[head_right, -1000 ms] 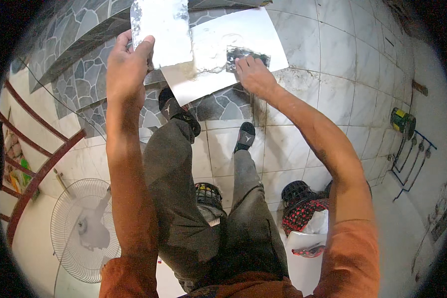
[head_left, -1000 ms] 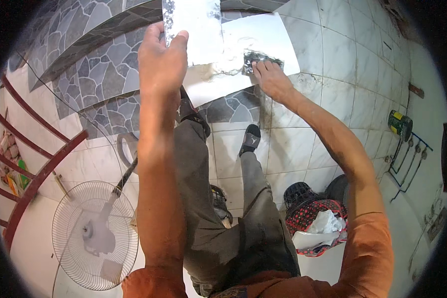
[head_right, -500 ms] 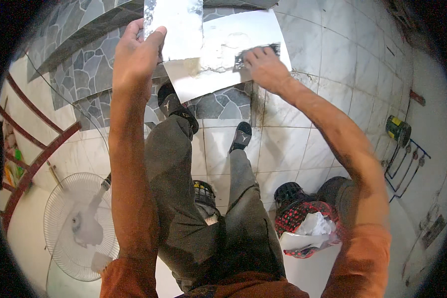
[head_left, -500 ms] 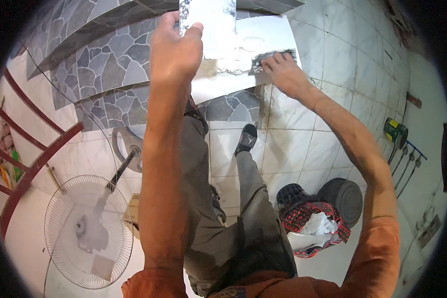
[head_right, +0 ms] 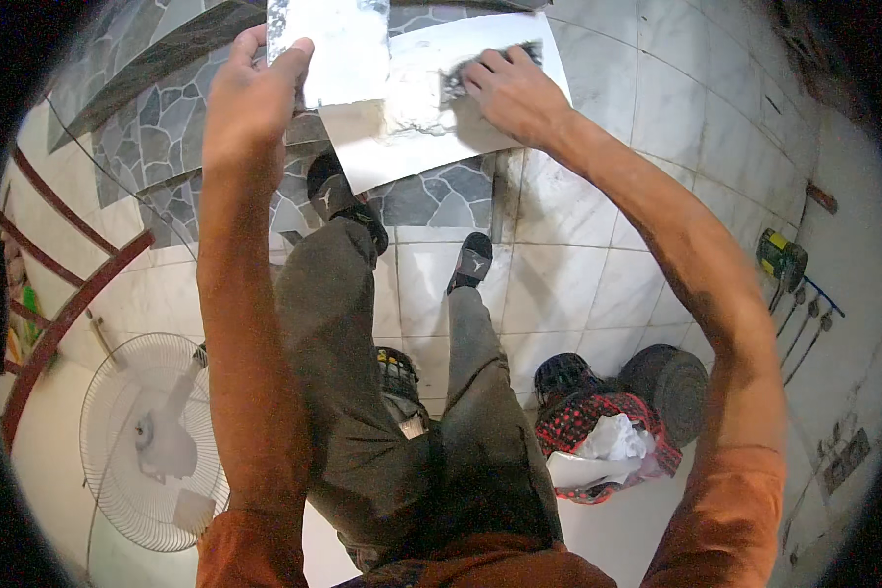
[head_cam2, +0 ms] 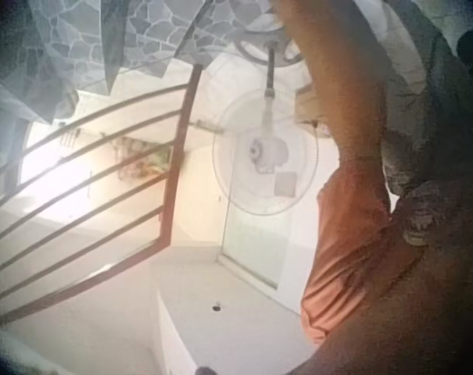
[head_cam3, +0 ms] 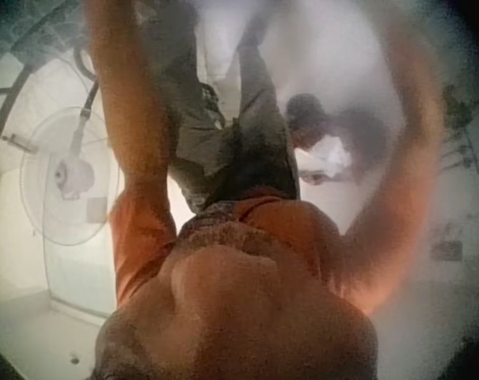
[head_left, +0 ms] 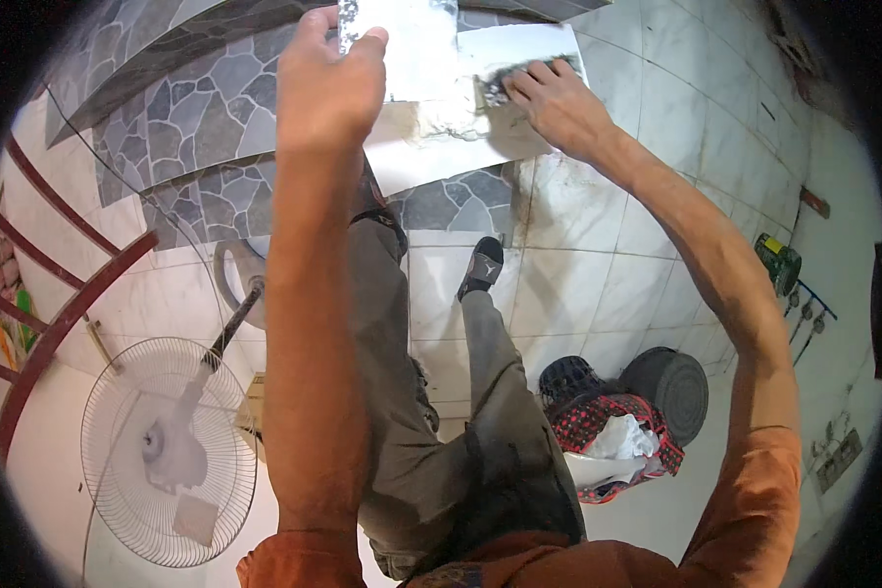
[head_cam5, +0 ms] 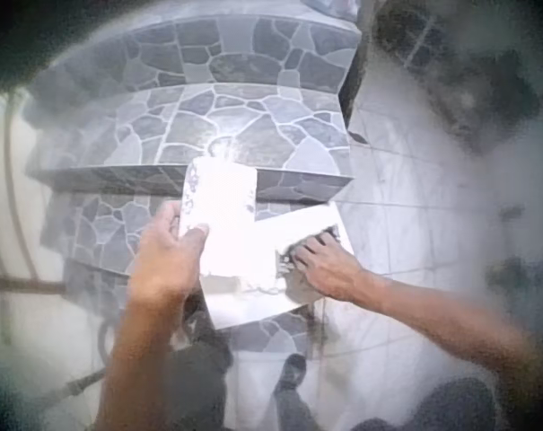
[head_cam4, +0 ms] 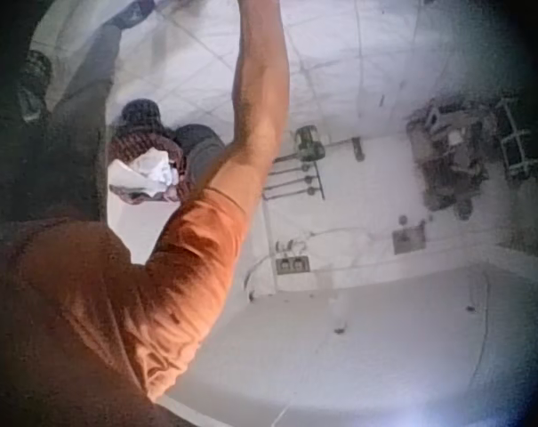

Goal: The person pours a mixture from a cup onto a white sheet on a step and uses two metal trowels to fold and mix the white paste until smooth.

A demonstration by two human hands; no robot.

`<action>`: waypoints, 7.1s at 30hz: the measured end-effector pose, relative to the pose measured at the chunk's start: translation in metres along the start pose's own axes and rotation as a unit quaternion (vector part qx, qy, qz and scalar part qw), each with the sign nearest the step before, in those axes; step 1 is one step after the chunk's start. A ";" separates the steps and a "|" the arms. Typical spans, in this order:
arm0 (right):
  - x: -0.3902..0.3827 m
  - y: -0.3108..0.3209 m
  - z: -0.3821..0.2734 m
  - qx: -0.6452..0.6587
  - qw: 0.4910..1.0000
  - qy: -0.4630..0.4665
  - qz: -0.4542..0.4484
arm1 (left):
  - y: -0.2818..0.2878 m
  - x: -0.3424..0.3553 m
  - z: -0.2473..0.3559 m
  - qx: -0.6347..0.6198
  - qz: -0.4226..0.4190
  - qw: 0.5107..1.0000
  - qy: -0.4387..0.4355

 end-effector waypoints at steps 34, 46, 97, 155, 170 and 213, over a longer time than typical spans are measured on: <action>0.038 0.006 0.013 -0.057 0.997 0.050 0.014 | 0.032 -0.008 0.004 0.030 0.035 0.999 -0.007; 0.035 0.014 0.002 0.033 0.998 0.046 -0.011 | 0.033 -0.017 0.039 0.193 0.078 0.978 -0.028; -0.028 -0.020 -0.032 -0.038 0.985 0.112 -0.128 | 0.030 -0.027 0.028 0.133 0.070 0.989 -0.016; -0.124 -0.170 -0.046 0.753 0.400 -0.523 0.013 | -0.080 -0.006 -0.054 0.334 -0.076 0.937 -0.073; -0.067 -0.098 -0.035 0.820 0.255 -0.461 0.222 | -0.150 -0.005 -0.057 0.366 -0.139 0.910 -0.138; -0.083 -0.026 0.060 0.272 0.886 -0.352 0.128 | -0.078 0.019 -0.047 0.368 0.029 0.929 -0.037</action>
Point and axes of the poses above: each hand's wrist, its own x-axis towards the middle knuckle, its own y-axis out of the back of the hand, z = x × y, the point moved 9 cm from there along x, towards the middle knuckle, and after that the axes turned 8 degrees about -z, right-handed, at the moved point
